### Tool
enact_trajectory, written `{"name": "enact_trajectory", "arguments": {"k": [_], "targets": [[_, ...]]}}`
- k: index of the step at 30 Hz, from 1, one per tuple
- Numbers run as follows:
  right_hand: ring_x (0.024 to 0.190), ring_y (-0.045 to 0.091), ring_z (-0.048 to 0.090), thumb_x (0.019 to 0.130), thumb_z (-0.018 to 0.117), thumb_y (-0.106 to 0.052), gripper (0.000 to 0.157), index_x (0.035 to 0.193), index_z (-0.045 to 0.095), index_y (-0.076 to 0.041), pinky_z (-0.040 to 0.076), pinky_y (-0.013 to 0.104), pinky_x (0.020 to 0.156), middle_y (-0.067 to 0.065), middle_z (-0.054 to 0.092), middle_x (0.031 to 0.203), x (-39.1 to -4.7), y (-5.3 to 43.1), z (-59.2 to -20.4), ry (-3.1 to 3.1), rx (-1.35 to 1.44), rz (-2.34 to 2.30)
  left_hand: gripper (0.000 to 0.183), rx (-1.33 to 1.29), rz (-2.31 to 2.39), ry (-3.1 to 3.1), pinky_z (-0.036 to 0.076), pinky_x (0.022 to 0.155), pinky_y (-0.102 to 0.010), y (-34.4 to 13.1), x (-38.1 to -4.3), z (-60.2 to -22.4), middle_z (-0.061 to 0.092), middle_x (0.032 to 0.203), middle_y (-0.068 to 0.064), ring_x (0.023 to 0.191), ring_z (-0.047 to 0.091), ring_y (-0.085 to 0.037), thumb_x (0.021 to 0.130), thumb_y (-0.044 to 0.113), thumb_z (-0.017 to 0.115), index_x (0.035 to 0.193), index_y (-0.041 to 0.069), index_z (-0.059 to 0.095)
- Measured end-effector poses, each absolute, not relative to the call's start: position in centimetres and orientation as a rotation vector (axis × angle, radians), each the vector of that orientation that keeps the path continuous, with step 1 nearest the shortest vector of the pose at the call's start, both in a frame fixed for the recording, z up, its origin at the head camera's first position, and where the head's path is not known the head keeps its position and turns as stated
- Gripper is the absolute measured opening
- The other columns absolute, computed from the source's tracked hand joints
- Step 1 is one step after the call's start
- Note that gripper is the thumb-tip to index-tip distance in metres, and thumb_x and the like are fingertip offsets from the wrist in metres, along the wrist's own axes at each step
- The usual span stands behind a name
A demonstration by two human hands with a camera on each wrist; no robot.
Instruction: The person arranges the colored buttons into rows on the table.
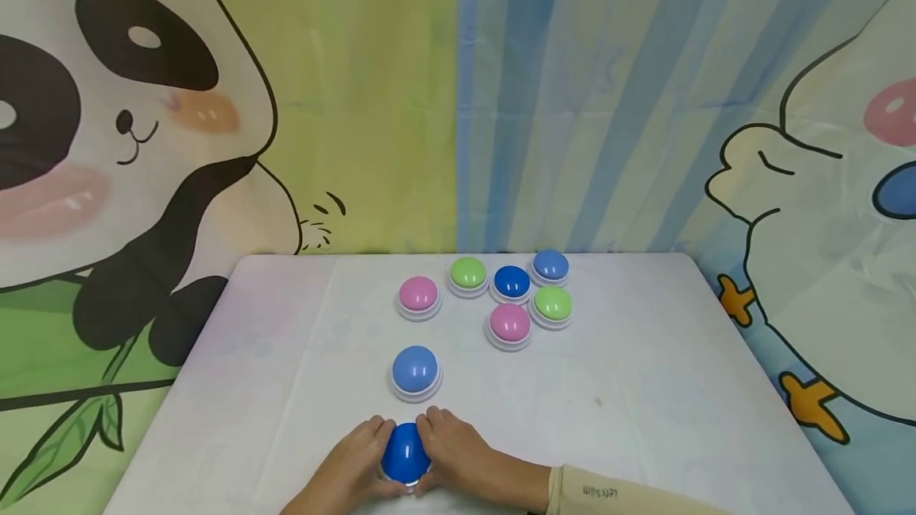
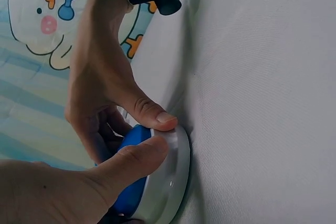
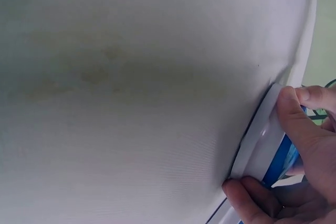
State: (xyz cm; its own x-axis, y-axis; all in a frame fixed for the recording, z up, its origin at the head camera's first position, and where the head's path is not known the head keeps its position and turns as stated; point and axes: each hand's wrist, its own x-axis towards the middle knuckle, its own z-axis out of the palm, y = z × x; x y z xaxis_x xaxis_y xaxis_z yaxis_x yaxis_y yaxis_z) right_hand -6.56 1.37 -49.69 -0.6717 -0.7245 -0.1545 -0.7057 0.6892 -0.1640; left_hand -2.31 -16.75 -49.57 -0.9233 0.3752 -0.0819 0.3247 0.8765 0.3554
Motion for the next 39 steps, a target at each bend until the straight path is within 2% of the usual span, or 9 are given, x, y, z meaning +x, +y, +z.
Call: {"name": "enact_trajectory", "arguments": {"k": [9,17,25,27,32,36,39], "targets": [[0.088,0.007,0.049,0.063,0.079,-0.064,0.088,0.126,0.054,-0.009,0.056,0.021,0.077,-0.001,0.056,0.104,-6.9,1.3,-49.5,2.644,-1.088,-0.123,0.085,0.533,0.472,2.866,0.057,0.086,-0.045,-16.8,-2.3,-49.5,0.063,0.117,-0.019,0.102,0.063,-0.029,0.066,0.052,0.083,0.124,-0.005,0.058],[0.085,0.008,0.049,0.066,0.071,-0.072,0.089,0.128,0.052,-0.013,0.055,0.02,0.077,-0.002,0.058,0.105,-7.3,1.3,-49.4,2.643,-1.153,0.076,0.082,0.475,0.384,2.869,0.059,0.081,-0.043,-16.4,-2.3,-48.9,0.065,0.111,-0.013,0.094,0.064,-0.023,0.068,0.053,0.082,0.124,-0.002,0.059],[0.082,0.008,0.049,0.066,0.061,-0.081,0.095,0.13,0.051,-0.012,0.054,0.018,0.069,-0.001,0.059,0.102,-6.9,2.1,-48.3,2.714,-1.173,0.07,0.091,0.419,0.497,2.904,0.058,0.082,-0.047,-17.0,-2.0,-46.8,0.065,0.124,-0.013,0.109,0.064,-0.029,0.068,0.065,0.075,0.134,0.004,0.054],[0.081,0.008,0.049,0.069,0.062,-0.078,0.09,0.13,0.052,-0.012,0.053,0.017,0.067,-0.001,0.06,0.102,-7.2,2.3,-47.5,2.74,-1.161,0.026,0.09,0.379,0.524,2.991,0.058,0.084,-0.045,-17.0,-2.4,-45.8,0.064,0.128,-0.009,0.113,0.063,-0.027,0.069,0.062,0.077,0.136,0.008,0.053],[0.091,0.009,0.056,0.077,0.07,-0.061,0.077,0.133,0.051,-0.012,0.056,0.018,0.074,0.002,0.062,0.115,-9.1,2.4,-45.4,2.787,-1.132,-0.126,0.08,0.342,0.562,3.152,0.058,0.086,-0.04,-17.0,-4.9,-44.3,0.062,0.132,-0.005,0.119,0.06,-0.023,0.072,0.047,0.082,0.138,0.013,0.052],[0.099,0.014,0.058,0.081,0.074,-0.048,0.066,0.134,0.053,-0.013,0.057,0.021,0.077,0.004,0.062,0.117,-12.1,1.5,-44.2,2.898,-1.165,-0.182,0.076,0.4,0.614,3.138,0.056,0.09,-0.045,-16.6,-8.0,-43.5,0.059,0.136,-0.009,0.124,0.057,-0.027,0.076,0.042,0.08,0.139,0.011,0.051],[0.105,0.019,0.058,0.083,0.075,-0.041,0.063,0.135,0.052,-0.013,0.058,0.026,0.078,0.006,0.06,0.12,-15.9,0.3,-43.7,2.967,-1.128,-0.19,0.083,0.469,0.643,3.077,0.053,0.096,-0.05,-16.5,-11.8,-43.1,0.052,0.142,-0.013,0.129,0.051,-0.032,0.078,0.041,0.079,0.145,0.009,0.042]]}}
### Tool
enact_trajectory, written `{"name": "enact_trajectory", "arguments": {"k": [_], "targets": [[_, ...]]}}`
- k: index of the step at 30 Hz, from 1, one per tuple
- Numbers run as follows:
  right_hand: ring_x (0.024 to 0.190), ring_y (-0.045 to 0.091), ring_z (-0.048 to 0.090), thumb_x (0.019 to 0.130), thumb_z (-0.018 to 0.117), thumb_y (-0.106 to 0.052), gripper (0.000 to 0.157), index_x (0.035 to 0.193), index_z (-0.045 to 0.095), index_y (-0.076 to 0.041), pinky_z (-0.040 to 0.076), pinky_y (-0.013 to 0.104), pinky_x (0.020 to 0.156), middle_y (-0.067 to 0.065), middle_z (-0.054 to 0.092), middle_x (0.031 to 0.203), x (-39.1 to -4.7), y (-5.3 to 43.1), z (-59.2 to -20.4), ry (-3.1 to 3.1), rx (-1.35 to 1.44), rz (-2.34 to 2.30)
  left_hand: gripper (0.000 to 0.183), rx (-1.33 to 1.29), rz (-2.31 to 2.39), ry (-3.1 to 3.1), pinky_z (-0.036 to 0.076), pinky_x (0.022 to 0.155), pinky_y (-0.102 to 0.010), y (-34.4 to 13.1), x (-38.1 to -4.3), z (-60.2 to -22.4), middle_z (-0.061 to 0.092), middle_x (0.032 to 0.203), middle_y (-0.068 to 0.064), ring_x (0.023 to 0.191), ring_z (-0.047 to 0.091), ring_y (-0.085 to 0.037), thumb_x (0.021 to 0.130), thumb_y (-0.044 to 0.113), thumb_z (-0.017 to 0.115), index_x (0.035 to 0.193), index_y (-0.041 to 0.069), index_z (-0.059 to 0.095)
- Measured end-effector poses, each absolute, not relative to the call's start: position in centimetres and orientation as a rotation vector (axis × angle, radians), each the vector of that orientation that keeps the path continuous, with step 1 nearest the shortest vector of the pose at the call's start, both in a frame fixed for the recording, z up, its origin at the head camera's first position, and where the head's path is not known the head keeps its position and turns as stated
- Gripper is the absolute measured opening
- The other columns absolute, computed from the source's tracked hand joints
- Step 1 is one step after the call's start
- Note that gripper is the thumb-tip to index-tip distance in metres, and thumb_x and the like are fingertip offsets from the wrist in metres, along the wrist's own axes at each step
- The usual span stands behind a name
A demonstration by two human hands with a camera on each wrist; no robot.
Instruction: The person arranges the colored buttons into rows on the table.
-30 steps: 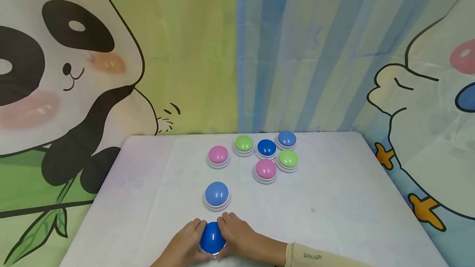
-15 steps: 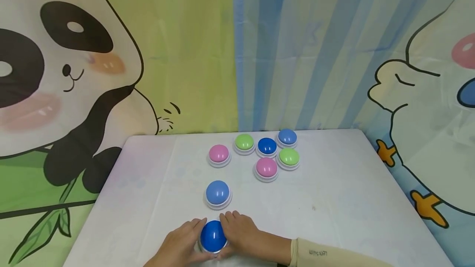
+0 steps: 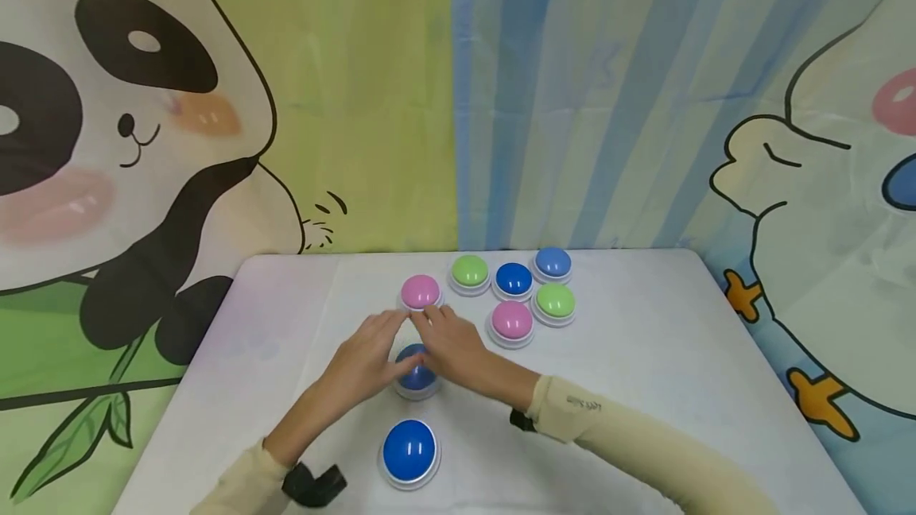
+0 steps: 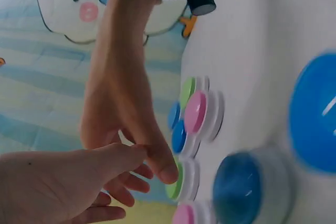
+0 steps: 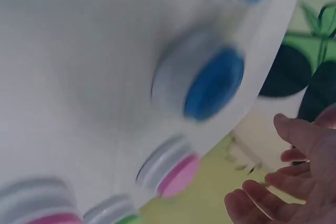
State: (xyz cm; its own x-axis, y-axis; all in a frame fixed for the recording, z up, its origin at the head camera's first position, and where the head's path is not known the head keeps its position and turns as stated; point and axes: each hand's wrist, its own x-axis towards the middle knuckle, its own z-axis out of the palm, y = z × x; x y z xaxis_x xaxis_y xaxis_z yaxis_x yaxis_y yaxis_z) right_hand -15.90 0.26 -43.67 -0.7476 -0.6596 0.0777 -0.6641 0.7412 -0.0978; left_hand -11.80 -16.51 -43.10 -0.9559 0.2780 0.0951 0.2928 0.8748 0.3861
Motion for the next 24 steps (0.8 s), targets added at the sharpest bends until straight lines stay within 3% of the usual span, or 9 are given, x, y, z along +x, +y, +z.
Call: {"name": "enact_trajectory", "arguments": {"k": [6,10,16,24], "targets": [[0.11,0.026,0.054,0.08,0.078,-0.038,0.063,0.133,0.053,-0.015,0.056,0.037,0.084,0.011,0.057,0.124,-23.6,-2.1,-45.2,-3.048,0.926,0.197,0.1,-0.62,-0.768,-3.068,0.04,0.106,-0.061,-18.3,-20.9,-45.4,0.038,0.148,-0.026,0.133,0.04,-0.048,0.075,0.034,0.083,0.15,-0.001,0.027],[0.113,0.027,0.052,0.08,0.079,-0.034,0.068,0.138,0.048,-0.018,0.053,0.041,0.091,0.012,0.054,0.127,-26.0,-3.0,-47.3,-3.202,0.844,0.263,0.096,-0.631,-0.86,-3.109,0.04,0.107,-0.057,-19.6,-24.4,-48.7,0.045,0.141,-0.028,0.13,0.045,-0.044,0.074,0.03,0.084,0.147,-0.003,0.031],[0.114,0.028,0.056,0.082,0.077,-0.034,0.074,0.144,0.041,-0.019,0.051,0.041,0.097,0.015,0.054,0.127,-26.9,-3.2,-49.4,-3.259,0.839,0.399,0.081,-0.554,-0.908,-3.095,0.048,0.1,-0.051,-19.9,-25.5,-51.8,0.06,0.13,-0.019,0.119,0.057,-0.034,0.073,0.028,0.084,0.14,0.003,0.046],[0.116,0.026,0.055,0.083,0.076,-0.033,0.076,0.147,0.037,-0.02,0.05,0.041,0.099,0.015,0.051,0.129,-27.5,-2.8,-49.4,-3.268,0.843,0.502,0.084,-0.489,-0.862,-3.11,0.046,0.103,-0.052,-19.7,-25.9,-51.6,0.057,0.135,-0.019,0.124,0.054,-0.035,0.074,0.03,0.084,0.142,0.003,0.043]]}}
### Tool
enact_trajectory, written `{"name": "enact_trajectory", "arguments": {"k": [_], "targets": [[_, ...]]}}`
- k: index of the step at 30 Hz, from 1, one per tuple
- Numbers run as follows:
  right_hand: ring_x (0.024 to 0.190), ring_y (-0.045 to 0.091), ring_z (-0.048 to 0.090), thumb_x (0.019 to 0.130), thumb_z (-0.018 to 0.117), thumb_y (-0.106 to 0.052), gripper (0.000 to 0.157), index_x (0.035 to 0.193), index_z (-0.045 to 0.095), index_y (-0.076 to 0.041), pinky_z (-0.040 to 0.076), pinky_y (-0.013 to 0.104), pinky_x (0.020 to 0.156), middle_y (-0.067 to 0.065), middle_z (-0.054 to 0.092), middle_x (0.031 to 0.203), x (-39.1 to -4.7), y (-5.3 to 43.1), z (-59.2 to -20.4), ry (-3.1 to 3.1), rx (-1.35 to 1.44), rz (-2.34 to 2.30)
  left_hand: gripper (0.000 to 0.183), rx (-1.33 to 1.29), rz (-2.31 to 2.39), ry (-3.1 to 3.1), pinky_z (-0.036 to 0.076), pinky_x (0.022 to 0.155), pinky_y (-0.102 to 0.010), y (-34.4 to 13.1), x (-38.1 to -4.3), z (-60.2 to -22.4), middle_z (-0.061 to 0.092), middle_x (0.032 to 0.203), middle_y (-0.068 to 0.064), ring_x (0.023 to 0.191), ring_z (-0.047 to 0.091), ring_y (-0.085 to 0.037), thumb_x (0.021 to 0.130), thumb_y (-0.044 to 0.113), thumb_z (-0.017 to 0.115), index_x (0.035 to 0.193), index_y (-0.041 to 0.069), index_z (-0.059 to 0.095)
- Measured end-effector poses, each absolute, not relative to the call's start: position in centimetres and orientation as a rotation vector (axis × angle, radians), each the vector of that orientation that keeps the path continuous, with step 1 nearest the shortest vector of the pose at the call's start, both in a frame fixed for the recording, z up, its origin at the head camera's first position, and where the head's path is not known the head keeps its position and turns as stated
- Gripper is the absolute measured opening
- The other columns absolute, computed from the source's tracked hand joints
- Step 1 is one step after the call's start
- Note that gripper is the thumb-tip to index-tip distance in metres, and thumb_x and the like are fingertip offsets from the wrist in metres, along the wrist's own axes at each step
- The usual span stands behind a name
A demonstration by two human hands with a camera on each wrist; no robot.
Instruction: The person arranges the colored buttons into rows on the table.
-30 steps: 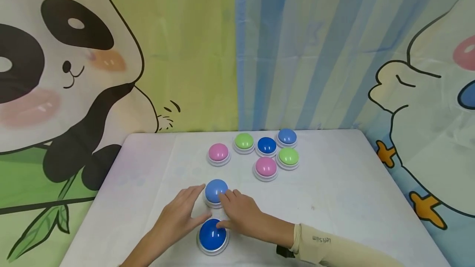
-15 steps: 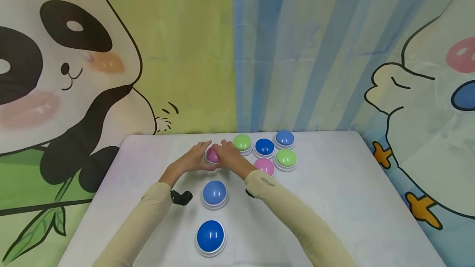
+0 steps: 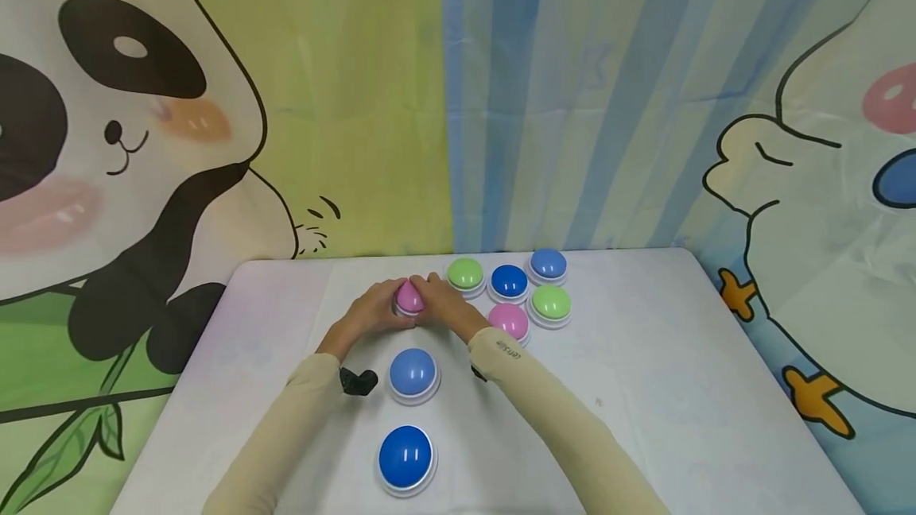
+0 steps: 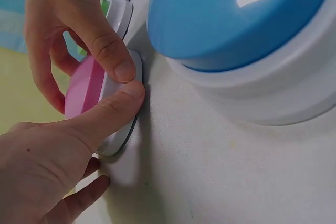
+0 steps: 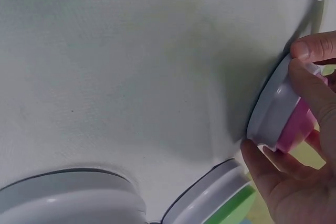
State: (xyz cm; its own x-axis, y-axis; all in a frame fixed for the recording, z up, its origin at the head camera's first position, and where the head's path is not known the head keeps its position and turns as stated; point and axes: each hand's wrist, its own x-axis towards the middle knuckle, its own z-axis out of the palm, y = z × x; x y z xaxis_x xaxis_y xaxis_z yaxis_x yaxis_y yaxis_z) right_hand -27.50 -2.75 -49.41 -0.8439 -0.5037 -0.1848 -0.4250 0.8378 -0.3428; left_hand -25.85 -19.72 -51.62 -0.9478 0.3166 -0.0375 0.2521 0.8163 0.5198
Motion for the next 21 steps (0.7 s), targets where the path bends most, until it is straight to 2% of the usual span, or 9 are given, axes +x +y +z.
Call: {"name": "enact_trajectory", "arguments": {"k": [5,9,13,21], "targets": [[0.114,0.025,0.056,0.083,0.077,-0.029,0.074,0.145,0.039,-0.018,0.05,0.04,0.101,0.014,0.051,0.127,-27.3,-2.4,-49.1,2.748,-0.714,-0.507,0.082,0.498,0.832,2.854,0.045,0.105,-0.05,-19.5,-26.1,-51.1,0.058,0.133,-0.02,0.123,0.055,-0.034,0.073,0.025,0.085,0.14,0.0,0.045],[0.106,0.024,0.056,0.08,0.08,-0.028,0.073,0.143,0.044,-0.018,0.052,0.038,0.096,0.013,0.053,0.12,-27.1,-1.9,-48.9,2.77,-0.719,-0.589,0.08,0.583,0.876,2.843,0.047,0.103,-0.049,-19.3,-26.2,-50.5,0.06,0.129,-0.022,0.119,0.058,-0.035,0.071,0.022,0.087,0.136,-0.003,0.048],[0.101,0.023,0.055,0.077,0.082,-0.032,0.074,0.141,0.047,-0.02,0.052,0.037,0.09,0.011,0.053,0.115,-26.8,-1.1,-48.9,2.813,-0.724,-0.652,0.081,0.558,0.953,2.796,0.051,0.097,-0.047,-19.3,-26.1,-50.1,0.057,0.133,-0.022,0.113,0.061,-0.034,0.072,0.02,0.086,0.139,-0.001,0.046],[0.104,0.023,0.053,0.077,0.082,-0.034,0.075,0.142,0.047,-0.022,0.053,0.037,0.09,0.011,0.053,0.116,-26.4,0.5,-49.0,2.822,-0.701,-0.741,0.085,0.539,1.044,2.738,0.054,0.094,-0.042,-18.6,-26.3,-50.3,0.055,0.137,-0.021,0.11,0.063,-0.031,0.07,0.021,0.087,0.142,0.001,0.045]]}}
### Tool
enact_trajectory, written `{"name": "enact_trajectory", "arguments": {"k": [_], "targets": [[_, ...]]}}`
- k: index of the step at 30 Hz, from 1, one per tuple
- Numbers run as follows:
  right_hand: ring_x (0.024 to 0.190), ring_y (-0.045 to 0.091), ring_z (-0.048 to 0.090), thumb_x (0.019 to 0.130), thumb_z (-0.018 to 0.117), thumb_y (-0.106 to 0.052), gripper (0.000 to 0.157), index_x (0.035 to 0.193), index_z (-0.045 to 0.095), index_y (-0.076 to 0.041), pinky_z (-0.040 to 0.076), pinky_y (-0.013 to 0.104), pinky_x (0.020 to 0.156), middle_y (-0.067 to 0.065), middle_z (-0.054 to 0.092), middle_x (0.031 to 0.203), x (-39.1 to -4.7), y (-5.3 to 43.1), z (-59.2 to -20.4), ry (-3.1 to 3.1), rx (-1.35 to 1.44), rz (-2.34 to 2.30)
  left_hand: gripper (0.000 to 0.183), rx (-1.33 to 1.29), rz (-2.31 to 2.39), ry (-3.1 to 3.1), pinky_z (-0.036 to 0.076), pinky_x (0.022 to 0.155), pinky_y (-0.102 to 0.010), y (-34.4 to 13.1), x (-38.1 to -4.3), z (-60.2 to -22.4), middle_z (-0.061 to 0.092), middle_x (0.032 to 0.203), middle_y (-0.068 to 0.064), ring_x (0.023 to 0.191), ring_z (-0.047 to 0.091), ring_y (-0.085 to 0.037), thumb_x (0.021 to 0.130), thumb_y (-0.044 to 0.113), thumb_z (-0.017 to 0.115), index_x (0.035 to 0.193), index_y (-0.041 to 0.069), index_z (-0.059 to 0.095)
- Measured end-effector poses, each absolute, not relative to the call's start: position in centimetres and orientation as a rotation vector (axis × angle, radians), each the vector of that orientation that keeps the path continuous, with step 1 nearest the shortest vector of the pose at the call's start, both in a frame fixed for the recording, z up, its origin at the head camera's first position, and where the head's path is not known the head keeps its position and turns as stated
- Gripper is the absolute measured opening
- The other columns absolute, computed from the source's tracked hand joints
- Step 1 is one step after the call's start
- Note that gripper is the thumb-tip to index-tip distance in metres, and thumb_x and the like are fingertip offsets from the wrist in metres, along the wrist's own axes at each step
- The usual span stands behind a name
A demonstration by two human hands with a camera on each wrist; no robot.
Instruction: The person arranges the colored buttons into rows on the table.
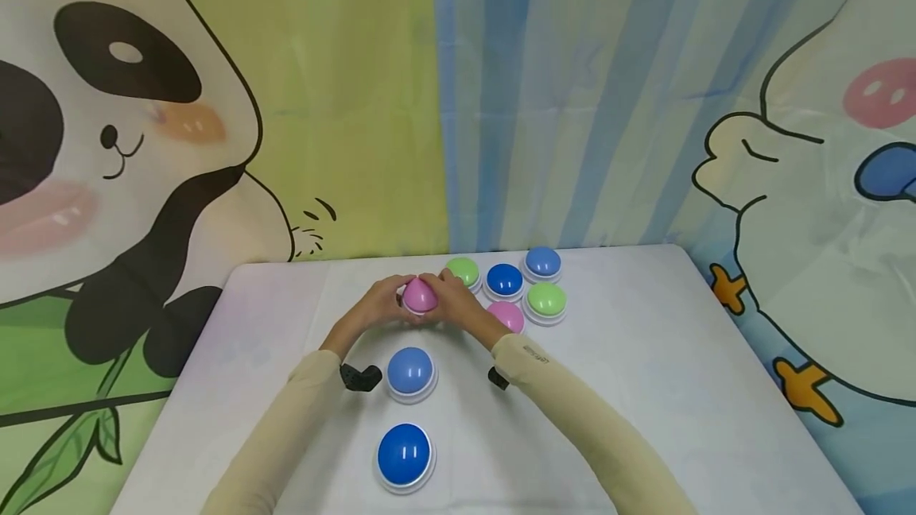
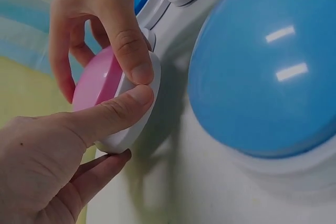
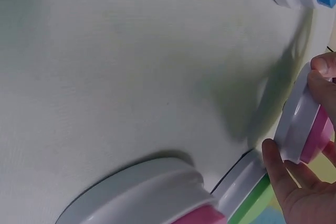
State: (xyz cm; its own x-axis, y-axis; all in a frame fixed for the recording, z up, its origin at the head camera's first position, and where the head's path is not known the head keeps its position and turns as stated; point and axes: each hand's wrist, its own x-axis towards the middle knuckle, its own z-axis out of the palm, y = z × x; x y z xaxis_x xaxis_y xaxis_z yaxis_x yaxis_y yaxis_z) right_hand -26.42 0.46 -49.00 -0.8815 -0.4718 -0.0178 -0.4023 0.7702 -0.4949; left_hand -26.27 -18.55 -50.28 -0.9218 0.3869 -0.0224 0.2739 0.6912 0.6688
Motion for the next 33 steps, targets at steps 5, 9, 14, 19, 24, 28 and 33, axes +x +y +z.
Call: {"name": "enact_trajectory", "arguments": {"k": [5,9,14,19,24,28,33], "targets": [[0.104,0.022,0.052,0.076,0.082,-0.035,0.075,0.141,0.047,-0.023,0.053,0.036,0.089,0.01,0.052,0.116,-26.3,0.9,-49.4,2.838,-0.698,-0.737,0.086,0.518,1.05,2.742,0.054,0.092,-0.041,-17.9,-26.0,-50.3,0.054,0.138,-0.019,0.108,0.063,-0.029,0.069,0.021,0.088,0.142,0.003,0.045],[0.105,0.022,0.052,0.076,0.083,-0.035,0.076,0.142,0.047,-0.022,0.053,0.037,0.09,0.01,0.052,0.116,-26.3,1.3,-49.1,2.821,-0.698,-0.764,0.086,0.524,1.034,2.746,0.054,0.091,-0.039,-17.7,-26.0,-50.0,0.055,0.137,-0.018,0.106,0.063,-0.027,0.069,0.022,0.088,0.142,0.004,0.046],[0.108,0.023,0.052,0.077,0.082,-0.033,0.074,0.141,0.048,-0.02,0.053,0.038,0.092,0.01,0.052,0.117,-26.1,1.8,-48.6,2.796,-0.705,-0.802,0.085,0.534,1.009,2.746,0.054,0.089,-0.038,-17.5,-26.1,-49.9,0.057,0.135,-0.016,0.105,0.063,-0.025,0.068,0.024,0.088,0.141,0.005,0.047],[0.107,0.021,0.052,0.077,0.082,-0.034,0.073,0.14,0.049,-0.02,0.054,0.035,0.09,0.009,0.053,0.117,-25.7,2.3,-48.7,2.794,-0.711,-0.802,0.083,0.546,0.983,2.755,0.054,0.092,-0.041,-17.1,-25.9,-49.8,0.059,0.133,-0.015,0.11,0.063,-0.026,0.067,0.026,0.089,0.138,0.006,0.051],[0.104,0.021,0.052,0.075,0.083,-0.037,0.076,0.141,0.049,-0.021,0.053,0.035,0.087,0.009,0.053,0.116,-25.1,3.0,-48.6,2.799,-0.713,-0.808,0.083,0.565,0.956,2.747,0.052,0.095,-0.04,-16.6,-25.5,-49.7,0.06,0.133,-0.013,0.113,0.06,-0.023,0.066,0.03,0.089,0.137,0.006,0.052],[0.103,0.02,0.052,0.074,0.084,-0.039,0.077,0.141,0.049,-0.021,0.053,0.034,0.086,0.009,0.054,0.116,-24.6,3.6,-48.4,2.797,-0.727,-0.828,0.083,0.584,0.945,2.755,0.053,0.092,-0.039,-16.2,-25.2,-49.4,0.063,0.128,-0.012,0.107,0.061,-0.021,0.064,0.032,0.091,0.135,0.007,0.055],[0.102,0.019,0.053,0.074,0.083,-0.038,0.078,0.142,0.049,-0.019,0.053,0.033,0.086,0.01,0.055,0.116,-24.2,4.2,-48.0,2.8,-0.769,-0.828,0.083,0.625,0.917,2.795,0.054,0.089,-0.038,-15.9,-24.9,-49.3,0.064,0.126,-0.012,0.104,0.062,-0.02,0.062,0.034,0.091,0.133,0.006,0.057]]}}
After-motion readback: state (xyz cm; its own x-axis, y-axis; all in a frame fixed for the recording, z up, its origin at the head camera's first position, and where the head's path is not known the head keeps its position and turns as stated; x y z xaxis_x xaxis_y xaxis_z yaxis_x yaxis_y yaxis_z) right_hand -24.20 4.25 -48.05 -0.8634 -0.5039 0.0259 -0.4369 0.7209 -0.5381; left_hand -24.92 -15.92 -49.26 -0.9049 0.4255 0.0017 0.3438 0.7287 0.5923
